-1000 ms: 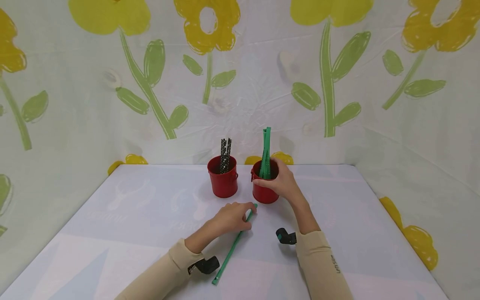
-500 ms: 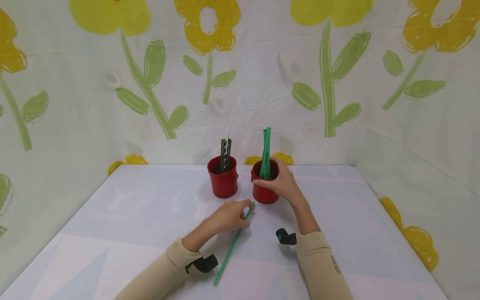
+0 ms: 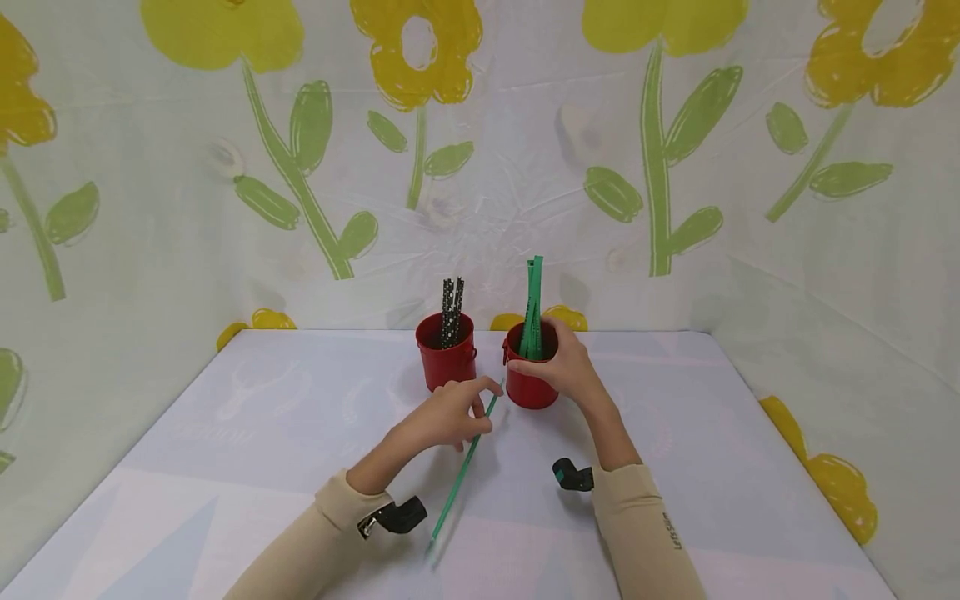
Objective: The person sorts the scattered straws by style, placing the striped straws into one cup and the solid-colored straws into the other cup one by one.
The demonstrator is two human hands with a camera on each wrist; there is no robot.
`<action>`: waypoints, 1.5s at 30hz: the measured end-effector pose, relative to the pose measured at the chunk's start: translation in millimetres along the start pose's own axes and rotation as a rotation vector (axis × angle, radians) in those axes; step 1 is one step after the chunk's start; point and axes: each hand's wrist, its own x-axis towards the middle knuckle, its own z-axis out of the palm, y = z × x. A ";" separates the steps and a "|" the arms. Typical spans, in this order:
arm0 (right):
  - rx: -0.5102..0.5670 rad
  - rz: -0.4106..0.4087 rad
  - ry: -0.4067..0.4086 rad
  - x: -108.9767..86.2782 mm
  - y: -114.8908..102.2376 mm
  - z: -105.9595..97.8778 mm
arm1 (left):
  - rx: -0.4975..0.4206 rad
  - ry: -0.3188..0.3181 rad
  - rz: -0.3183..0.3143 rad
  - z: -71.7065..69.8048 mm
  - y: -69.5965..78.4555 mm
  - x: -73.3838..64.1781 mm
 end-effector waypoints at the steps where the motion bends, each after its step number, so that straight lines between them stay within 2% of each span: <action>1: 0.000 -0.001 0.001 0.0 0.1 0.0 | -0.008 0.006 0.005 -1.1 -0.2 -0.1; 7: -0.007 -0.001 0.011 0.2 0.7 0.4 | -0.040 0.048 0.038 -5.6 -2.6 1.1; 16: -0.001 -0.019 0.003 -0.1 -0.2 0.2 | -0.068 0.112 0.144 -6.3 -4.4 4.5; 22: 0.008 -0.030 -0.001 0.4 0.6 1.0 | -0.136 0.249 0.243 -6.9 -0.9 14.2; 27: -0.004 -0.037 0.005 1.3 2.6 1.6 | -0.205 0.378 0.336 -12.6 8.4 28.6; 31: -0.019 -0.049 0.014 1.8 4.2 1.7 | -0.249 0.453 0.390 -23.0 17.3 43.7; 37: -0.008 -0.041 0.011 2.1 6.3 2.1 | -0.231 0.563 0.402 -48.8 36.5 65.3; 41: 0.001 -0.027 0.016 2.8 4.5 1.6 | -0.207 0.649 0.438 -68.2 52.5 75.2; 45: 0.002 -0.020 0.026 2.9 2.7 1.0 | -0.211 0.707 0.488 -81.9 66.7 80.7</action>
